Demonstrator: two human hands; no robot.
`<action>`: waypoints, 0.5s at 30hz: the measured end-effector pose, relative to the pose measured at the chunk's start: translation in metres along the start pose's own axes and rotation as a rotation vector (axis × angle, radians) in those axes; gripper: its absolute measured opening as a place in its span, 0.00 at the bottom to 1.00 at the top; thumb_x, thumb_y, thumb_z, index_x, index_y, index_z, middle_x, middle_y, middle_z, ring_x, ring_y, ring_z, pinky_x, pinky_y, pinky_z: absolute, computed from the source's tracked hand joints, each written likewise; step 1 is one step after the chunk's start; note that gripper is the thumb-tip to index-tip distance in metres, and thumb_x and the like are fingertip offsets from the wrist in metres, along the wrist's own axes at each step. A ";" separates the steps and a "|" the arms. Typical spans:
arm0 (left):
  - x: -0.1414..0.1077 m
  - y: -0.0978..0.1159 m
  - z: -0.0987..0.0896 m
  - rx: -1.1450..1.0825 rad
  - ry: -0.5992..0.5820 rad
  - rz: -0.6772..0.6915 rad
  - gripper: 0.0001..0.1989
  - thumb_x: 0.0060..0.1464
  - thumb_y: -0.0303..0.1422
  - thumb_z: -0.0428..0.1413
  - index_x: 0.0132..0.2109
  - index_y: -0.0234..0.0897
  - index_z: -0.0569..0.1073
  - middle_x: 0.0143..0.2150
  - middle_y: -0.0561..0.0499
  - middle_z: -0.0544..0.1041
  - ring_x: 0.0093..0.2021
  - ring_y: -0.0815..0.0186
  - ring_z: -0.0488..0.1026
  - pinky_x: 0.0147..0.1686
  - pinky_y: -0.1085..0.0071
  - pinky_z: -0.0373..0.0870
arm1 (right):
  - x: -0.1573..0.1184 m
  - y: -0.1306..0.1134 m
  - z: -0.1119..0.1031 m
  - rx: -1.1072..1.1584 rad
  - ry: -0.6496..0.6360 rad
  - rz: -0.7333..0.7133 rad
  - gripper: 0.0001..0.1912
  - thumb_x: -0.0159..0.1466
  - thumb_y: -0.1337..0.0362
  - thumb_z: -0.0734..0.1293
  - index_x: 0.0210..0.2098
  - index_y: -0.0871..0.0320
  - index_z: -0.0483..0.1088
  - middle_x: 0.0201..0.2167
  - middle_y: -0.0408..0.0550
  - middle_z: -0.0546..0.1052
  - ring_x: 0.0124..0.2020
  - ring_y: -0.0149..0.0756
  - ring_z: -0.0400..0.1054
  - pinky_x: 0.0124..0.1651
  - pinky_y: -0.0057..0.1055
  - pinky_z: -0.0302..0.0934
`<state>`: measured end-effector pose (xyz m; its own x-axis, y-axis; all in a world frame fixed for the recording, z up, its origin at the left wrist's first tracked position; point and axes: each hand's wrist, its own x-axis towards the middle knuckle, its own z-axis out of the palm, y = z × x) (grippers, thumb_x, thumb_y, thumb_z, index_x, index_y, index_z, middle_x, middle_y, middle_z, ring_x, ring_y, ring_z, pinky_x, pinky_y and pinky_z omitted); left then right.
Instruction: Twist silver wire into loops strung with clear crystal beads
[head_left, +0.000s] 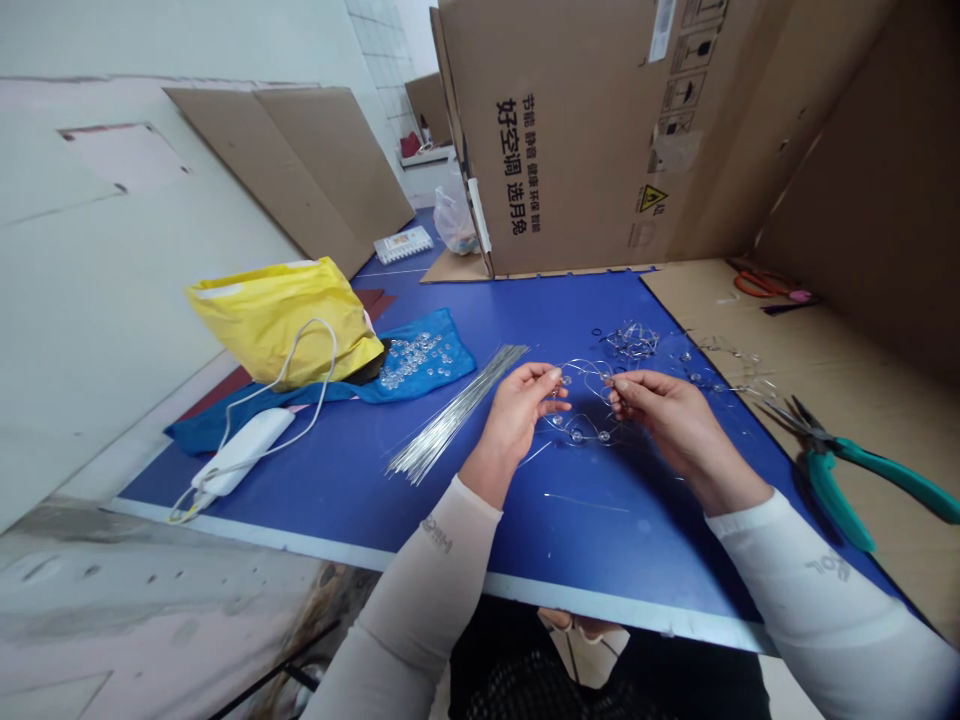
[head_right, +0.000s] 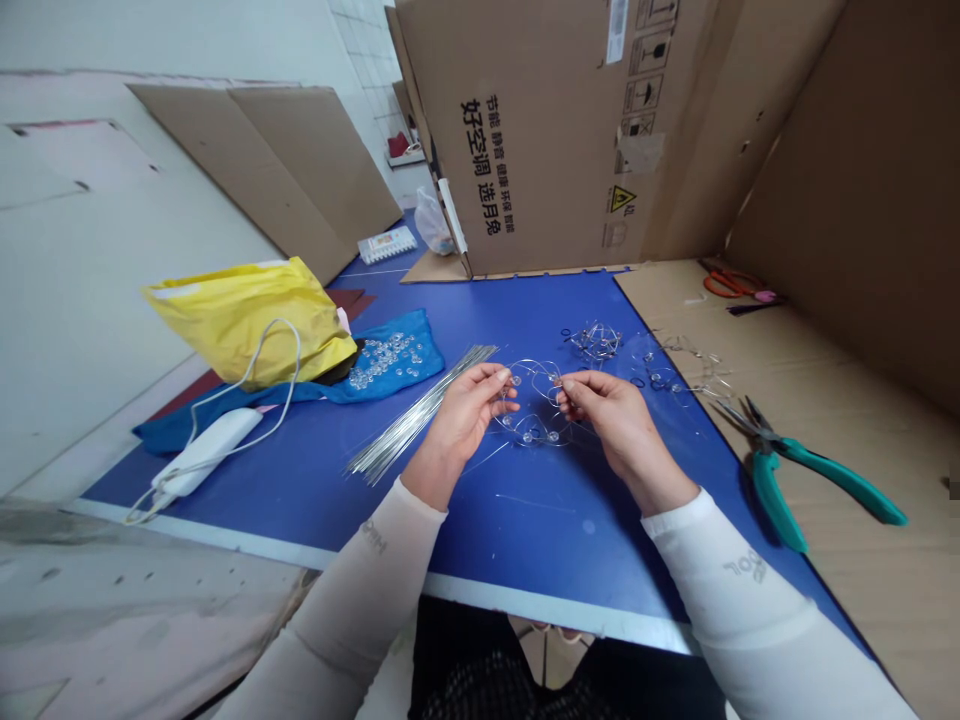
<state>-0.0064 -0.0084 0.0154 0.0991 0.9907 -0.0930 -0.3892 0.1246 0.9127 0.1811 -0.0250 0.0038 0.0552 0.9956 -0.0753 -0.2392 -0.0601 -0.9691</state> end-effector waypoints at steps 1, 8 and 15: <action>0.000 0.000 0.000 -0.002 -0.001 -0.001 0.12 0.50 0.33 0.67 0.37 0.32 0.74 0.34 0.52 0.73 0.32 0.69 0.73 0.32 0.69 0.74 | 0.000 0.000 0.000 0.009 -0.002 0.002 0.18 0.46 0.52 0.81 0.30 0.57 0.80 0.26 0.46 0.79 0.26 0.31 0.69 0.31 0.30 0.63; 0.000 -0.001 -0.001 -0.007 -0.018 -0.007 0.12 0.51 0.35 0.67 0.36 0.32 0.74 0.35 0.51 0.74 0.32 0.69 0.74 0.32 0.69 0.74 | 0.001 0.000 -0.002 0.100 -0.040 0.037 0.19 0.45 0.52 0.83 0.30 0.57 0.81 0.26 0.45 0.78 0.26 0.30 0.69 0.32 0.29 0.65; 0.000 0.000 0.000 -0.009 -0.011 -0.007 0.12 0.52 0.34 0.66 0.37 0.32 0.73 0.34 0.51 0.75 0.32 0.68 0.75 0.32 0.69 0.74 | 0.003 0.001 -0.004 0.149 -0.048 0.057 0.18 0.46 0.55 0.83 0.32 0.57 0.81 0.25 0.44 0.78 0.26 0.28 0.68 0.32 0.28 0.64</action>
<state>-0.0065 -0.0082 0.0150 0.1123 0.9891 -0.0953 -0.3967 0.1326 0.9083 0.1846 -0.0227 0.0017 -0.0082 0.9934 -0.1140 -0.3820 -0.1085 -0.9178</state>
